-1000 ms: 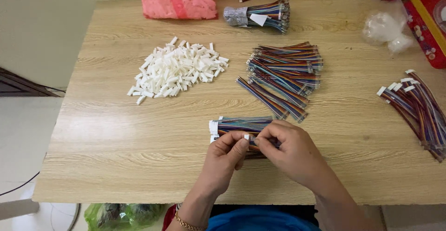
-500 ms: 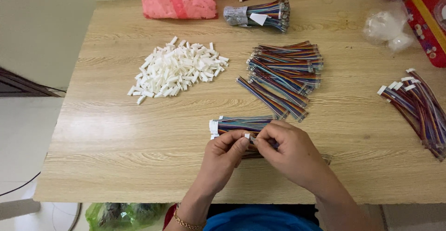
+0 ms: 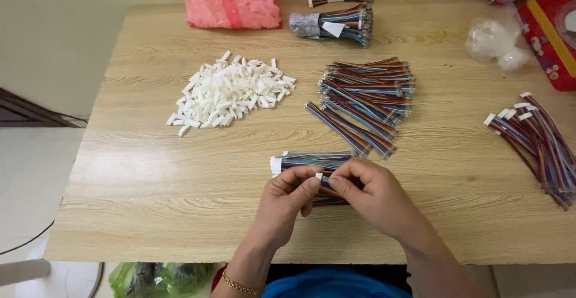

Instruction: The person sits at a wooden table and assembles wire harnesses by inserting white plastic connectors onto the ends of multi-colored flat ribbon cables. They repeatedly pick up a cable, slide a connector onto the end, and place the finished item into a growing pile on the right.

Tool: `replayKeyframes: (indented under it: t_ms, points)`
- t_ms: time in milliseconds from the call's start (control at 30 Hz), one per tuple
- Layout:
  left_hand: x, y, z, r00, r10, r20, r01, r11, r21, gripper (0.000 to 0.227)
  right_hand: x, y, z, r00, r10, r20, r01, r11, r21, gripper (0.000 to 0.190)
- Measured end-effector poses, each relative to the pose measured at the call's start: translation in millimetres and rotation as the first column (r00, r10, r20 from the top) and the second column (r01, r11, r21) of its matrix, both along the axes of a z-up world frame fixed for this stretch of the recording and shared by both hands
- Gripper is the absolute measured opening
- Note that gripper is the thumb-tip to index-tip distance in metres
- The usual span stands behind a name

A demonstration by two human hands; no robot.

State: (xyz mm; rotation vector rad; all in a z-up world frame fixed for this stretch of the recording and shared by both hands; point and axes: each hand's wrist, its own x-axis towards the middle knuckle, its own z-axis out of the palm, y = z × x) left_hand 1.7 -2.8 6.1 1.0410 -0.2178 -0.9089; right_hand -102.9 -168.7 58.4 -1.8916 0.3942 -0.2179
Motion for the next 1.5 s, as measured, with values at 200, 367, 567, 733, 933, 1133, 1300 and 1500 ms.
replayKeyframes:
  t_ms: [200,367,567,733,933,1133,1300,1500]
  points:
    - [-1.7,-7.1,5.6,0.995,-0.077,-0.071,0.075,0.997,-0.026,0.019,-2.1,4.2,33.5,0.996,-0.059,-0.062,0.042,0.969,-0.244,0.016]
    - [-6.3,-7.4,4.5,0.998,-0.064,0.024,0.065,0.996,-0.056,0.017,-2.6,4.7,31.9,0.998,-0.035,-0.049,0.020,0.963,-0.268,0.016]
    - [-12.1,-0.5,0.8,0.997,-0.070,-0.017,0.069,0.996,-0.047,0.015,-8.0,5.1,29.6,0.996,0.001,-0.086,-0.015,0.986,-0.168,0.017]
    - [-12.6,3.2,0.4,0.999,-0.034,-0.004,0.034,0.997,-0.065,0.016,-8.5,-2.4,20.1,0.984,0.101,-0.148,-0.099,0.995,0.015,0.018]
    - [-16.6,11.0,16.2,0.999,-0.020,0.042,0.023,0.998,-0.065,0.016,-9.2,9.9,35.1,0.989,0.096,-0.114,-0.106,0.990,-0.091,0.019]
    - [-16.7,6.6,10.2,0.983,0.020,0.180,-0.023,1.000,0.018,0.015,-1.7,5.8,23.1,0.990,0.140,-0.003,-0.134,0.939,-0.316,0.020]
    - [-14.3,12.4,13.3,0.982,0.020,0.187,-0.050,0.986,0.157,0.016,7.5,5.0,7.0,0.972,0.170,-0.165,-0.177,0.984,-0.027,0.020]
    - [-13.5,25.8,14.0,0.991,0.020,0.135,-0.040,0.989,0.144,0.018,3.9,5.5,-6.5,0.955,0.290,-0.058,-0.288,0.957,0.039,0.019]
